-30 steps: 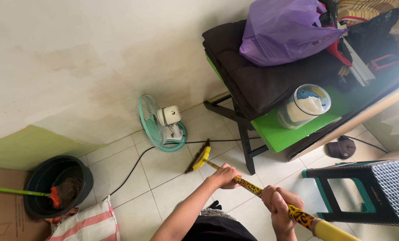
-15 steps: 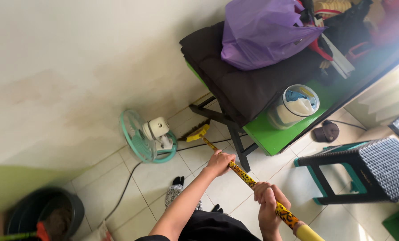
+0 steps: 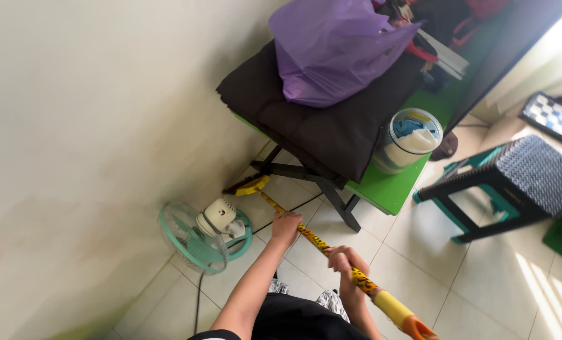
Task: The person sweeps the floor around a room using a broom, moving a stool and a striped pillow to reach different areas of the tile floor.
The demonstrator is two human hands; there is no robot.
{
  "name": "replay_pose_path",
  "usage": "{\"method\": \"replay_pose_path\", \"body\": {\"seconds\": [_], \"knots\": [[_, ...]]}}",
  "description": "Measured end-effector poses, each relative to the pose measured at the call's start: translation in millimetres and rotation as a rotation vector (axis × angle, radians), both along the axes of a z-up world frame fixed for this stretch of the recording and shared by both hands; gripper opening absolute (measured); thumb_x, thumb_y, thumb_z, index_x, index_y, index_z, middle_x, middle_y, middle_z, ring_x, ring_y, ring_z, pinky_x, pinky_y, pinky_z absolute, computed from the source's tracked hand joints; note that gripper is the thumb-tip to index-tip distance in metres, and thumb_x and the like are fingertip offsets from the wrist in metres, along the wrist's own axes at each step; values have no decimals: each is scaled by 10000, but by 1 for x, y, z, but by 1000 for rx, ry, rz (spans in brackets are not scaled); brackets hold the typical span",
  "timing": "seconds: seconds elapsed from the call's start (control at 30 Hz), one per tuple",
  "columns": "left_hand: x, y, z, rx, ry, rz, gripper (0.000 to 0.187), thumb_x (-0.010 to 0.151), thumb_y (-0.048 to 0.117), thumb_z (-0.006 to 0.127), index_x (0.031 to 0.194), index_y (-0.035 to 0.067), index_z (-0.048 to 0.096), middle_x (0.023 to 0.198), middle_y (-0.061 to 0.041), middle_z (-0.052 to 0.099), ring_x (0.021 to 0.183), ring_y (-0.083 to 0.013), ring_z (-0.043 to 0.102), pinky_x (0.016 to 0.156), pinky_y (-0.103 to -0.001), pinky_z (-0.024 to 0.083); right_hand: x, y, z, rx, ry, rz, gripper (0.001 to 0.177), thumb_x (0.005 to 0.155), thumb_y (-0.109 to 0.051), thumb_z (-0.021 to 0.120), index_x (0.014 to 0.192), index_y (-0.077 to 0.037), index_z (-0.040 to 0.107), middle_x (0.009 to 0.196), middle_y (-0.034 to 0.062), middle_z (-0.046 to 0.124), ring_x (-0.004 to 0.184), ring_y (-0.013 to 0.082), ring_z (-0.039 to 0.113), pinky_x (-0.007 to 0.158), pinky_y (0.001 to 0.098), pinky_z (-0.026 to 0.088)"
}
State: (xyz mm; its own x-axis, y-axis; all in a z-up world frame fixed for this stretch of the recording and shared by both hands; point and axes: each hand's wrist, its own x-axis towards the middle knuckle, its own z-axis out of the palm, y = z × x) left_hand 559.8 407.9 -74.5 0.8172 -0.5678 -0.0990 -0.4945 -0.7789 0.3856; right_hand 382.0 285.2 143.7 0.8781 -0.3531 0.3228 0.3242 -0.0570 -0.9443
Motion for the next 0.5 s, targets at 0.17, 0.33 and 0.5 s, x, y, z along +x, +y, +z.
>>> {"method": "replay_pose_path", "body": {"seconds": [0.17,0.33,0.5], "knots": [[11,37,-27,130,26,24,250,817,153,739,1044,190,643,1122,-35,644,1147,-279,608,1013,-545,387,19,21,-39,-61,95,121,264,938,-94,544,693,4,530,672,90,562,681,212,552,742,359,520],[16,45,-32,61,128,19,262,897,389,737,979,161,636,1119,-39,630,1097,-279,625,893,-488,476,25,39,-30,-147,78,96,299,911,-123,573,651,8,505,582,92,485,574,241,511,698,353,526],[9,24,-26,-49,164,-3,340,904,473,710,918,143,632,1067,-32,659,1025,-258,659,783,-441,526,32,33,-1,-242,202,-6,250,862,-153,582,687,19,627,597,98,614,479,179,565,513,319,460]]}}
